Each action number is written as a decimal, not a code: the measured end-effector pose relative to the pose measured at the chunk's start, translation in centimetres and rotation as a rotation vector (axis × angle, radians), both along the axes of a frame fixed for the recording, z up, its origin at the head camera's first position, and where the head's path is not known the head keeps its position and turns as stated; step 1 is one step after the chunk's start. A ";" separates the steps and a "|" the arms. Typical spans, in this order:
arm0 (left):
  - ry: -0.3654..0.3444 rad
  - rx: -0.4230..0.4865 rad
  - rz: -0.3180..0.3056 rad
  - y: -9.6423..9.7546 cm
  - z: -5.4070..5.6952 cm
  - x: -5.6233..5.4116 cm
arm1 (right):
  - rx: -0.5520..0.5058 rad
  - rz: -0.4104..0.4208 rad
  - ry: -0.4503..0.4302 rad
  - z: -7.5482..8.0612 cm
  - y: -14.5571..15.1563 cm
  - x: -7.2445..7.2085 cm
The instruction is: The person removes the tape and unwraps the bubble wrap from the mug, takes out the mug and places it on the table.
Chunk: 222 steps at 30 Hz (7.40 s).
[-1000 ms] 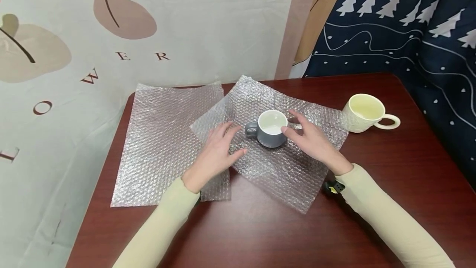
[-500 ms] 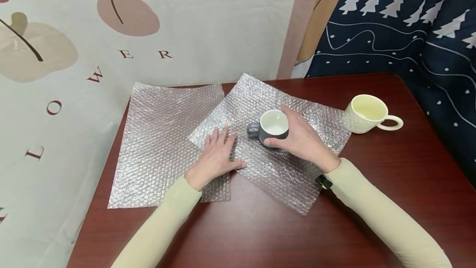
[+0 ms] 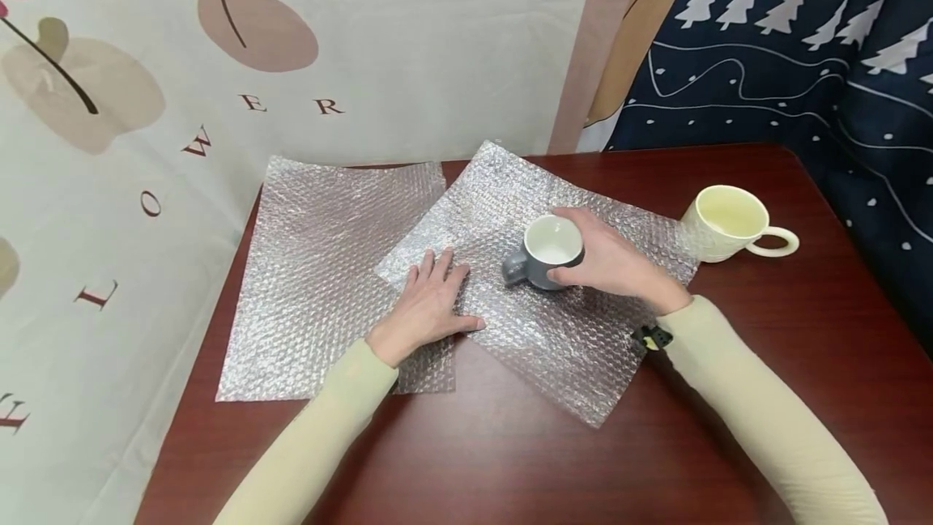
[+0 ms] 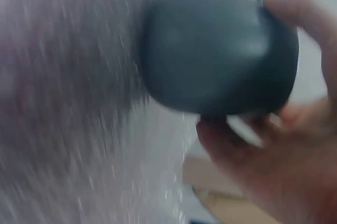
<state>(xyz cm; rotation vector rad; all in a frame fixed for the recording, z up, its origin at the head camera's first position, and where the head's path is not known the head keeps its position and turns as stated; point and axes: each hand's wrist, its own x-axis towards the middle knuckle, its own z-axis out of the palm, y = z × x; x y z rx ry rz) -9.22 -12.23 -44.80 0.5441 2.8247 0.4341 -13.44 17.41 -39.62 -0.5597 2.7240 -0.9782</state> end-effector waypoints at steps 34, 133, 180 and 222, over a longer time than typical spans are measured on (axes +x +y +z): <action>-0.026 0.017 0.006 -0.1 -0.2 -0.2 | -0.088 0.071 -0.088 -0.2 3.5 -1.2; -0.037 0.006 -0.008 -0.1 0.0 0.1 | 0.118 -0.218 0.234 1.1 21.6 10.0; -0.061 0.024 0.014 -0.4 0.2 0.1 | 0.102 -0.393 0.431 4.0 20.2 10.8; 0.022 0.140 0.006 -0.5 1.1 0.7 | 0.251 -0.260 0.082 2.1 5.5 -2.2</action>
